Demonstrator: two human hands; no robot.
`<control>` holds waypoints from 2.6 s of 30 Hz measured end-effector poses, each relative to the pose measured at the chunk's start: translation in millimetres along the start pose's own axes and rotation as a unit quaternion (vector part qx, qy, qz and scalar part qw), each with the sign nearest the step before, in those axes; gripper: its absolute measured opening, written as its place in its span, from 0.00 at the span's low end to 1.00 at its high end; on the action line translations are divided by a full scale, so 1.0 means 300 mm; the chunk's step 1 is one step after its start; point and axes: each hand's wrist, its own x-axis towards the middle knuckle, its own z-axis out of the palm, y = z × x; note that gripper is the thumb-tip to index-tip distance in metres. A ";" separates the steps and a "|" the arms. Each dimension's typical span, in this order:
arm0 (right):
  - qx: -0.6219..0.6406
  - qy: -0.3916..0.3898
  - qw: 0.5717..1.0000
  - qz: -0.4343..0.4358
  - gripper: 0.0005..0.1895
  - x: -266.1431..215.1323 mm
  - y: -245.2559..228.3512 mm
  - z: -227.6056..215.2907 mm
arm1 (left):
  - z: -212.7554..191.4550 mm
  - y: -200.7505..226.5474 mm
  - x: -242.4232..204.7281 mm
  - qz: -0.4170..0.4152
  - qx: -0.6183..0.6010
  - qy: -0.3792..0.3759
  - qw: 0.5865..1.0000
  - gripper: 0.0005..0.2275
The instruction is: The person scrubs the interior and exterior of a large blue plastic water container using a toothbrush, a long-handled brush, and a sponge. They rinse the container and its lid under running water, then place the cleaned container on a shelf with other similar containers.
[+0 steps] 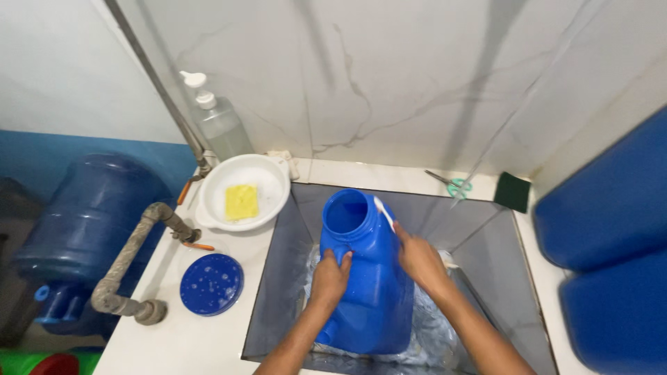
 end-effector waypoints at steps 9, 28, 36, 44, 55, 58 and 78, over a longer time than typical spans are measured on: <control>0.100 0.081 0.986 0.103 0.31 -0.137 0.046 0.044 | 0.022 0.115 -0.011 0.091 0.040 -0.052 0.994 0.19; -0.226 -0.041 0.972 0.048 0.37 -0.411 -0.059 -0.135 | 0.059 0.263 0.099 0.303 0.168 -0.146 0.927 0.15; -0.220 -0.022 0.971 0.093 0.36 -0.361 0.051 -0.118 | 0.195 0.363 0.129 0.363 0.186 -0.197 0.892 0.15; -0.187 -0.041 0.974 0.124 0.39 -0.417 0.086 -0.155 | 0.258 0.424 0.183 0.355 0.200 -0.183 0.894 0.14; -0.173 -0.037 0.976 0.126 0.38 -0.332 0.082 -0.186 | 0.239 0.481 0.162 0.387 0.215 -0.202 0.874 0.14; -0.163 -0.052 0.975 0.140 0.38 -0.400 0.082 -0.225 | 0.246 0.475 0.159 0.374 0.223 -0.198 0.878 0.15; -0.089 0.134 0.985 -0.060 0.26 0.335 0.713 -0.396 | 0.161 0.441 0.102 0.363 0.194 -0.171 0.895 0.13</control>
